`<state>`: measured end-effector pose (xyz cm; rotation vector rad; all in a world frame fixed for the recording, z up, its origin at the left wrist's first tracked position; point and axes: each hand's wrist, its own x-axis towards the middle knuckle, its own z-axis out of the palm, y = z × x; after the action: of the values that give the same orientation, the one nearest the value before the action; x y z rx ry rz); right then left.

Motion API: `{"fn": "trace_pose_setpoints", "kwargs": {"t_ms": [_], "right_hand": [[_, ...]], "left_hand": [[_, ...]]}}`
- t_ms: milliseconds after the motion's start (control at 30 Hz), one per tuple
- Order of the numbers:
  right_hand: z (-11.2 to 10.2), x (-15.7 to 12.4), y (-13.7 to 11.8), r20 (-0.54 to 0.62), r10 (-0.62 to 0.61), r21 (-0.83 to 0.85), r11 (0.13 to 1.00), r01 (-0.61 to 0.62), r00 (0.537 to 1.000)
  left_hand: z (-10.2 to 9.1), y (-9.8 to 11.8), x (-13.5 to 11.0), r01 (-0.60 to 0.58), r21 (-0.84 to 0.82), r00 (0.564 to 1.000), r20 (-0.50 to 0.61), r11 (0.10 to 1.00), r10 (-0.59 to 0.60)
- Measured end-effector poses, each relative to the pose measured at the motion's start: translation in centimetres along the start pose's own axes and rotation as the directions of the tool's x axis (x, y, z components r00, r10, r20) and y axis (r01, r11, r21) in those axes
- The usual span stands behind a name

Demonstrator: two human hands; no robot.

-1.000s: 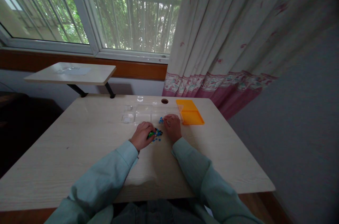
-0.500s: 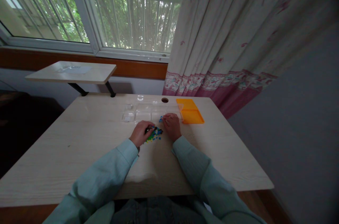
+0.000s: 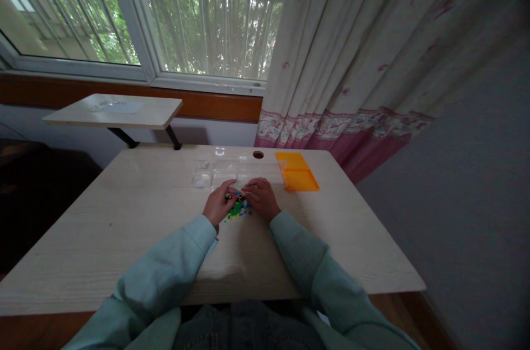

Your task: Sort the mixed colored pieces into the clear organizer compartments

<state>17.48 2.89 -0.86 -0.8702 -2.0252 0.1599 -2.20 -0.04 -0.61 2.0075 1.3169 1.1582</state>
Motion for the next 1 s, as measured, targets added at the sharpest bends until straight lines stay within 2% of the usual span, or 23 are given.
{"fn": "trace_pose_setpoints", "kwargs": {"t_ms": [233,400,700,867,933,1000], "right_hand": [[0.2,0.0,-0.6,0.083,0.018,-0.034,0.999,-0.016,0.996],[0.2,-0.1,-0.6,0.086,0.028,-0.034,0.999,-0.025,0.996],[0.6,-0.1,-0.4,0.024,0.030,0.027,0.999,-0.031,0.999],[0.5,0.0,-0.1,0.026,0.097,0.021,0.995,-0.097,0.995],[0.3,0.0,0.2,-0.019,0.145,-0.010,0.989,-0.146,0.989],[0.1,0.1,0.6,-0.112,0.204,-0.053,0.976,-0.211,0.972]], "left_hand": [[0.2,-0.2,0.0,-0.013,-0.010,1.000,0.019,1.000,0.013],[0.2,-0.1,0.0,-0.035,-0.018,0.999,0.033,0.999,0.035],[0.1,-0.2,0.1,-0.038,-0.007,0.998,0.049,0.999,0.038],[0.1,-0.3,0.0,-0.083,0.012,0.996,0.030,0.996,0.083],[0.0,-0.3,0.0,-0.105,0.039,0.994,0.010,0.994,0.105],[-0.1,-0.2,0.0,-0.120,0.056,0.993,-0.016,0.991,0.121]]}}
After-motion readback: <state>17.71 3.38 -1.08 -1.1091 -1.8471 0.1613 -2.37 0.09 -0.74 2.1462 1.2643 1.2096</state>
